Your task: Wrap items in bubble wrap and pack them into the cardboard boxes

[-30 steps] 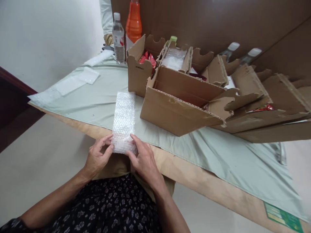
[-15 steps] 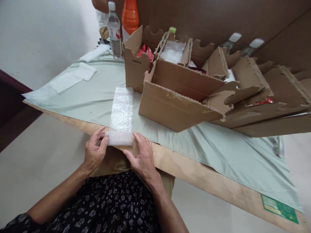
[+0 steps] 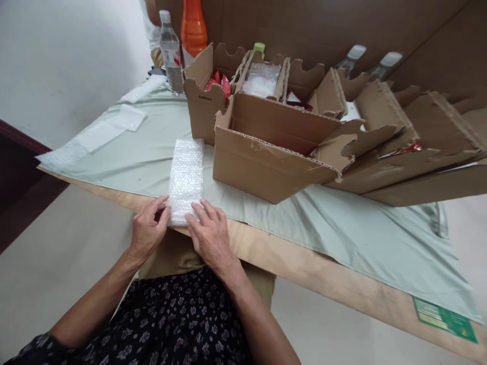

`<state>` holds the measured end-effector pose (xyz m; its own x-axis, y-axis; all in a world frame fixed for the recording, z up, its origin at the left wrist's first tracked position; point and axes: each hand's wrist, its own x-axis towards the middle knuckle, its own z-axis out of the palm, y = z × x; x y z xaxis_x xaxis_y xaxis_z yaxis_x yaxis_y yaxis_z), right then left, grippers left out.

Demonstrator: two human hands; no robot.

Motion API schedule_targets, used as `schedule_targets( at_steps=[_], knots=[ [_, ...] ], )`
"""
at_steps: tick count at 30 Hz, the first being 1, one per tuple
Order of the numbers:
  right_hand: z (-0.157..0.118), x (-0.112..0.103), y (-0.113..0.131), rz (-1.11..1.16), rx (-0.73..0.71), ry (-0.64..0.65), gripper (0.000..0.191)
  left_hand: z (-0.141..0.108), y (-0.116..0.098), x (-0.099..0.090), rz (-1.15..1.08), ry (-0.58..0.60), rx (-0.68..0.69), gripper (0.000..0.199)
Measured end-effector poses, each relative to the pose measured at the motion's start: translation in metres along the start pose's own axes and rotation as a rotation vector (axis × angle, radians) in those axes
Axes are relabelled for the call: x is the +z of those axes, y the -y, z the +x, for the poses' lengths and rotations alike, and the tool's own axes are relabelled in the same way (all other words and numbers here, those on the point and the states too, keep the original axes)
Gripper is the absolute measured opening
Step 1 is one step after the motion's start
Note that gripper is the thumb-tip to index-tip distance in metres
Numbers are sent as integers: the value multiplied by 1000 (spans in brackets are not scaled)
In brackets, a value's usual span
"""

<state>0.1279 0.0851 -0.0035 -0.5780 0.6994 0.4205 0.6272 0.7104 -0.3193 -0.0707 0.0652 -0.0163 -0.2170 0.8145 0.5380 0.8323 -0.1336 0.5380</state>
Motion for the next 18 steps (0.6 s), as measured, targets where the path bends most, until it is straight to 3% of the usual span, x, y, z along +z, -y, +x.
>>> schedule_targets(
  at_steps=[5, 9, 13, 18],
  knots=[
    [9, 0, -4, 41, -26, 24, 24, -3, -3, -21, 25, 1, 133, 30],
    [9, -19, -2, 214, 10, 72, 24, -16, -7, -43, -30, 174, 326, 34],
    [5, -33, 1, 317, 94, 70, 24, -21, -8, -44, -124, 223, 226, 22],
    [-1, -31, 8, 82, 31, -101, 27, -3, -2, -30, -153, 269, 67, 24]
  ],
)
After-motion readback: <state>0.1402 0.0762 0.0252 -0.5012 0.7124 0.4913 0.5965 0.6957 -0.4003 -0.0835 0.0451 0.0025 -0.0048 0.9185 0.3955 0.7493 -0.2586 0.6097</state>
